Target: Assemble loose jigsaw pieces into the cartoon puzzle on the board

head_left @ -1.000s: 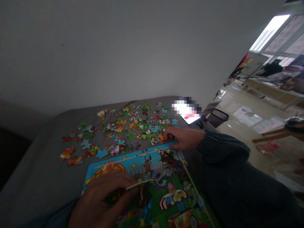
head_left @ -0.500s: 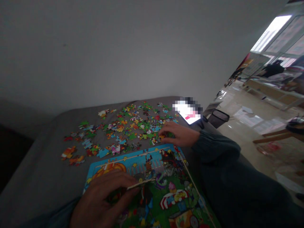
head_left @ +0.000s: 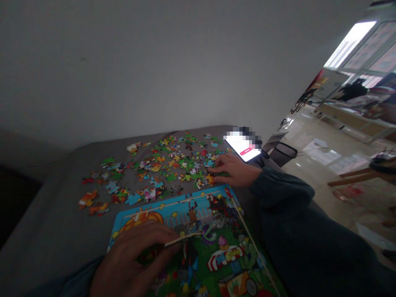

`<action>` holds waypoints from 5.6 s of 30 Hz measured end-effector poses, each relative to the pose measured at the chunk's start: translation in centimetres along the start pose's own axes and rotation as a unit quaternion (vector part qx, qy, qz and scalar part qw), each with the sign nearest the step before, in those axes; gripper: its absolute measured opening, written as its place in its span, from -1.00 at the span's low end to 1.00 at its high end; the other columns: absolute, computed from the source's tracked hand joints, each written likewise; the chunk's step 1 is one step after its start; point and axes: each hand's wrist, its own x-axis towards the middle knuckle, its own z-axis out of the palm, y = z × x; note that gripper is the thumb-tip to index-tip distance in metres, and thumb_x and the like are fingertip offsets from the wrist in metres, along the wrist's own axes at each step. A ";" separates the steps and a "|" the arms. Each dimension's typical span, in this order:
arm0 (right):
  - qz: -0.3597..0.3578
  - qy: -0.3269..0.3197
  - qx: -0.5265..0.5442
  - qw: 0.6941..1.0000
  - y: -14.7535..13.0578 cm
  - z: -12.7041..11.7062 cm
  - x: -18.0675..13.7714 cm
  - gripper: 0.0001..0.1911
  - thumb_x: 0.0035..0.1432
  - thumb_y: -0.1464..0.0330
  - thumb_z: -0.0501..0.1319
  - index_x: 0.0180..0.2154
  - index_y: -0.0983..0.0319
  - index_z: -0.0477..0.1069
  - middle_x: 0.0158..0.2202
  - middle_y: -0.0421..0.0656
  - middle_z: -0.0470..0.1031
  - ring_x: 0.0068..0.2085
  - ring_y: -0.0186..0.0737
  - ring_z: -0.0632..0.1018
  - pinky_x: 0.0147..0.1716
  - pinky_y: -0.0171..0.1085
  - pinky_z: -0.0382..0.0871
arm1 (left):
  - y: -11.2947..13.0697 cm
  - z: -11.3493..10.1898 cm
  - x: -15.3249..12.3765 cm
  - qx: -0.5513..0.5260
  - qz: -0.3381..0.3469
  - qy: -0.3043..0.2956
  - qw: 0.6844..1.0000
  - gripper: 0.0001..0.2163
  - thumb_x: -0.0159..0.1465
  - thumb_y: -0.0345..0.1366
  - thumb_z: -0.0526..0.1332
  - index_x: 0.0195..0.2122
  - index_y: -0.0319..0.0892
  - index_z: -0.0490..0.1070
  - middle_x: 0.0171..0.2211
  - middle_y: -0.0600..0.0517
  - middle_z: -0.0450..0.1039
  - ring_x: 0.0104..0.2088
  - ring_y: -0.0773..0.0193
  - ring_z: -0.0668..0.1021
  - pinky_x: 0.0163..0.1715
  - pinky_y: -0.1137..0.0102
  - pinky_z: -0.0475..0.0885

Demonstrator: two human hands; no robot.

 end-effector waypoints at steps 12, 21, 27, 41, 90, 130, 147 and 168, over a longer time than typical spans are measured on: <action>-0.014 0.014 -0.011 1.000 -4.5 1.4 1.1 -0.42 0.28 -0.02 -0.01 0.25 0.03 0.20 0.03 0.02 0.26 -0.03 0.04 0.27 -0.02 0.05 0.18 | 0.1 0.0 0.0 -0.002 -0.010 -0.010 1.000 -0.90 0.26 -0.21 0.24 -0.33 0.01 0.56 -0.40 0.18 0.62 -0.41 0.40 0.62 -0.38 0.63 0.48; -0.039 0.019 -0.034 0.998 -5.7 2.3 1.4 -0.39 0.28 -0.08 -0.13 0.28 -0.07 0.09 0.05 0.01 0.23 -0.03 0.02 0.28 -0.05 0.03 0.18 | 0.2 0.0 0.3 -0.009 -0.009 -0.023 1.000 -0.91 0.27 -0.25 0.23 -0.34 -0.02 0.53 -0.41 0.18 0.60 -0.41 0.41 0.61 -0.38 0.62 0.48; -0.039 0.034 -0.026 0.998 -5.5 1.7 1.3 -0.39 0.28 -0.06 -0.09 0.27 0.00 0.14 0.11 0.00 0.23 0.02 0.04 0.27 0.02 0.06 0.17 | 0.2 0.1 0.0 -0.007 -0.014 -0.001 1.000 -0.91 0.26 -0.22 0.24 -0.34 -0.02 0.54 -0.41 0.16 0.61 -0.42 0.38 0.62 -0.39 0.60 0.49; 0.067 0.012 -0.021 0.997 -0.3 1.3 0.2 -0.51 0.35 0.17 -0.04 0.23 0.16 0.23 0.27 0.04 0.15 0.26 0.10 0.18 0.17 0.10 0.10 | -0.1 0.1 -0.4 -0.021 -0.028 -0.013 0.999 -0.91 0.27 -0.21 0.24 -0.31 -0.01 0.54 -0.39 0.16 0.60 -0.40 0.39 0.61 -0.37 0.61 0.47; -0.009 0.031 -0.023 0.999 -5.7 2.2 3.1 -0.44 0.32 -0.03 -0.13 0.26 -0.04 0.14 0.37 -0.08 -0.03 0.34 0.16 -0.02 0.20 0.16 0.01 | -0.9 0.6 -1.1 -0.006 -0.049 -0.020 0.999 -0.88 0.27 -0.13 0.23 -0.29 0.05 0.54 -0.34 0.16 0.61 -0.34 0.33 0.62 -0.28 0.58 0.49; 0.108 0.165 0.004 0.980 2.4 -0.2 -0.4 -0.59 0.21 0.42 0.06 0.07 0.13 0.42 0.12 -0.05 0.37 0.13 0.09 0.28 0.04 0.13 0.22 | -1.7 0.9 -1.7 0.037 -0.051 -0.002 0.998 -0.81 0.26 -0.04 0.21 -0.27 0.04 0.55 -0.34 0.15 0.62 -0.35 0.32 0.63 -0.34 0.56 0.50; 0.105 0.093 -0.030 0.990 3.5 1.5 -0.2 -0.57 0.20 0.45 0.05 0.10 0.25 0.40 0.13 0.01 0.37 0.14 0.05 0.34 0.07 0.06 0.28 | -1.2 0.6 -1.2 0.044 -0.033 0.001 0.998 -0.80 0.27 -0.05 0.19 -0.29 0.04 0.56 -0.36 0.17 0.61 -0.37 0.34 0.62 -0.36 0.58 0.52; 0.081 0.103 0.033 0.991 3.6 0.6 -0.8 -0.48 0.21 0.41 0.08 0.21 0.26 0.25 0.10 0.06 0.41 0.11 0.01 0.42 0.11 0.06 0.28 | -1.9 1.0 -2.0 0.043 -0.044 0.018 0.998 -0.80 0.24 -0.02 0.23 -0.27 0.05 0.57 -0.33 0.12 0.62 -0.32 0.27 0.64 -0.29 0.51 0.54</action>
